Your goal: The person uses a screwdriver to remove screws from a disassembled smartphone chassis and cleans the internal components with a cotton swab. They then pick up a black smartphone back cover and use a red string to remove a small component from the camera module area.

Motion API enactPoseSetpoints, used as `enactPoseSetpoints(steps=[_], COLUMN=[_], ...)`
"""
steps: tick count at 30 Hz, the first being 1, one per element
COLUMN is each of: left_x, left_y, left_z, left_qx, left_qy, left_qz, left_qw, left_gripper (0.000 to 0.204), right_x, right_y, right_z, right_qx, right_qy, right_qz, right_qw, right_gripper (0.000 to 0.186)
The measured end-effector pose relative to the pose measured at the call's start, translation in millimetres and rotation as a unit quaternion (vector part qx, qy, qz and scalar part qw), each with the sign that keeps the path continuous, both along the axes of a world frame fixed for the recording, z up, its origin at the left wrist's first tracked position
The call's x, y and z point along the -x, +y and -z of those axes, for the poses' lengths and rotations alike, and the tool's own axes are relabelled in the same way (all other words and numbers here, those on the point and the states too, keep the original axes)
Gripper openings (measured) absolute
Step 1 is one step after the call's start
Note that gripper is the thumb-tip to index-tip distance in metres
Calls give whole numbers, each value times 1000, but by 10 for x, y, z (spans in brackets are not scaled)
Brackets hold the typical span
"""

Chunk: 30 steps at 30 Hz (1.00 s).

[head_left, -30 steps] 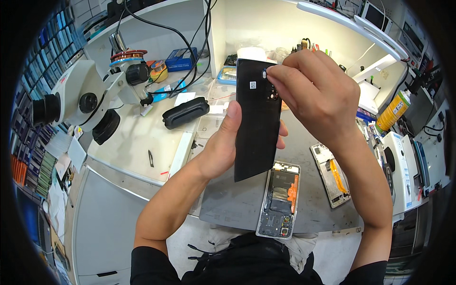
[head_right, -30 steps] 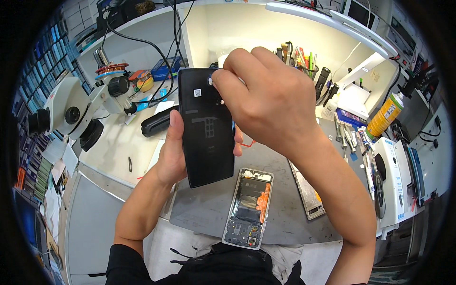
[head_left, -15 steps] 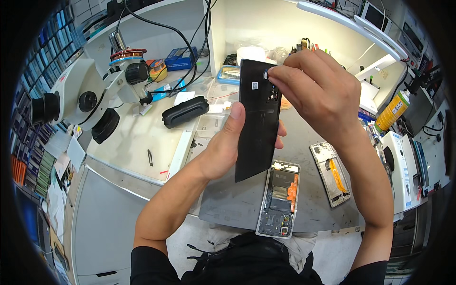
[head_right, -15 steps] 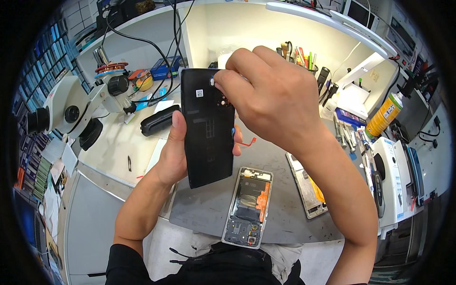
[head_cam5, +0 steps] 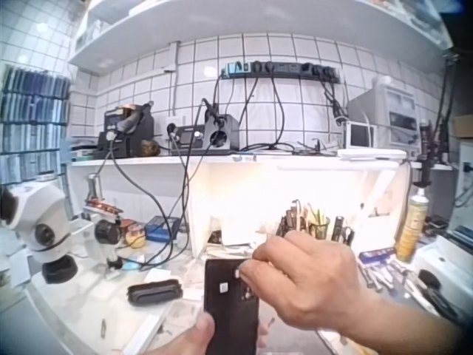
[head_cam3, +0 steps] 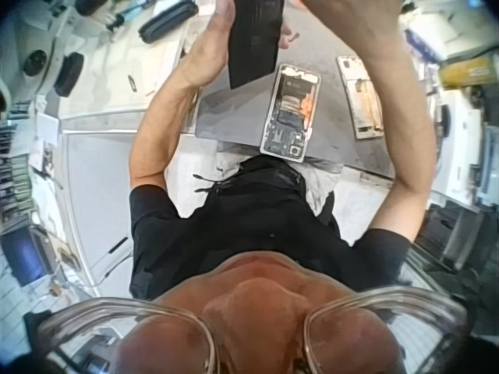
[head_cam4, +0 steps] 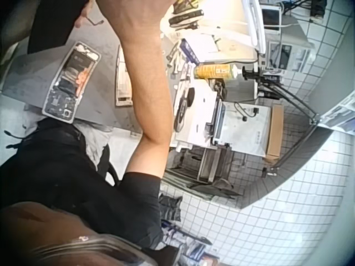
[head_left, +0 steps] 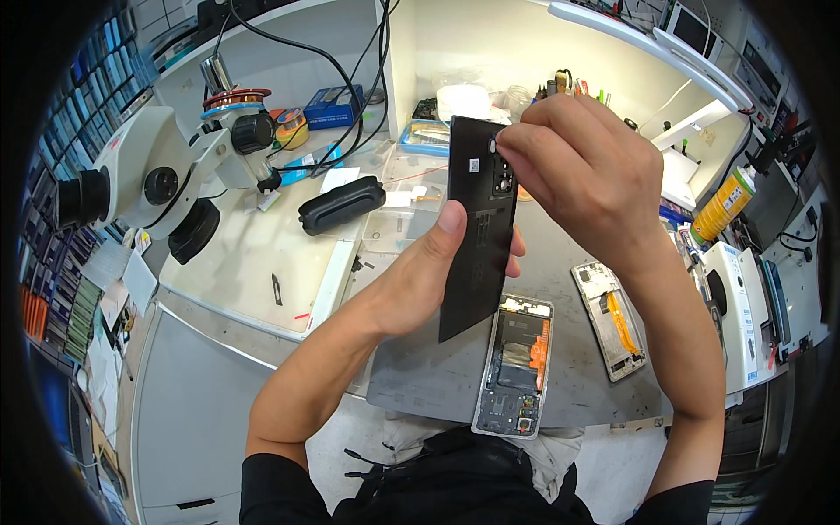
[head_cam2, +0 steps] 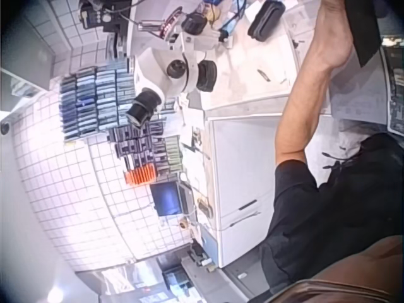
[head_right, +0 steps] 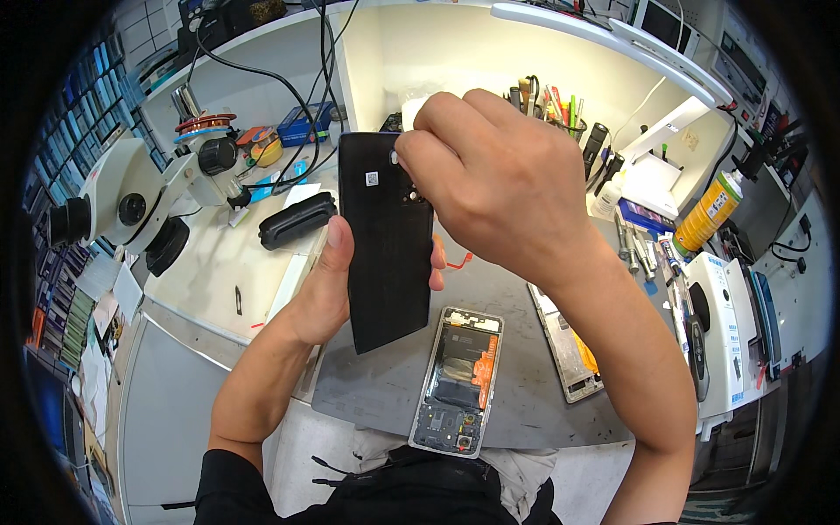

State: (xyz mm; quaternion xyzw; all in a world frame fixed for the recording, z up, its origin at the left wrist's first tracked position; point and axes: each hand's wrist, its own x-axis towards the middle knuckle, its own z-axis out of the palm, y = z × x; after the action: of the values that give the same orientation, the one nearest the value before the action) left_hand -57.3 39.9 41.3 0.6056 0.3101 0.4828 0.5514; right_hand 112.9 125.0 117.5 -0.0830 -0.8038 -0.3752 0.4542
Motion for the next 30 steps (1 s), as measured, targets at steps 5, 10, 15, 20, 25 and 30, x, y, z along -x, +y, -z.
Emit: enactPoseSetpoints(steps=[5,10,15,20,25,30], left_x=[-2,12,-12,-35,-27,-22], left_y=[9,17,-10,-14,-7,-19], left_z=[17,54,48,33,39,18], left_qx=[4,4,9,8,-5,-7], left_qy=[9,16,18,4,19,29], left_qz=[2,10,3,-12,-11,-6], left_qw=[1000,1000,1000,1000,1000,1000], left_gripper=[94,98,99,99,100,93], right_x=[-26,-42,-53,-50,-51,-91], right_y=[1,-99,-95,-104,-30,-42], right_z=[-1,-12,-21,-25,-12,-67], right_qx=[10,65,70,59,18,41], right_qy=[-4,-18,-15,4,7,-24], right_qz=[-13,-1,-11,-34,-30,-15], right_qw=[1000,998,997,998,999,999], right_gripper=[10,17,17,19,9,8])
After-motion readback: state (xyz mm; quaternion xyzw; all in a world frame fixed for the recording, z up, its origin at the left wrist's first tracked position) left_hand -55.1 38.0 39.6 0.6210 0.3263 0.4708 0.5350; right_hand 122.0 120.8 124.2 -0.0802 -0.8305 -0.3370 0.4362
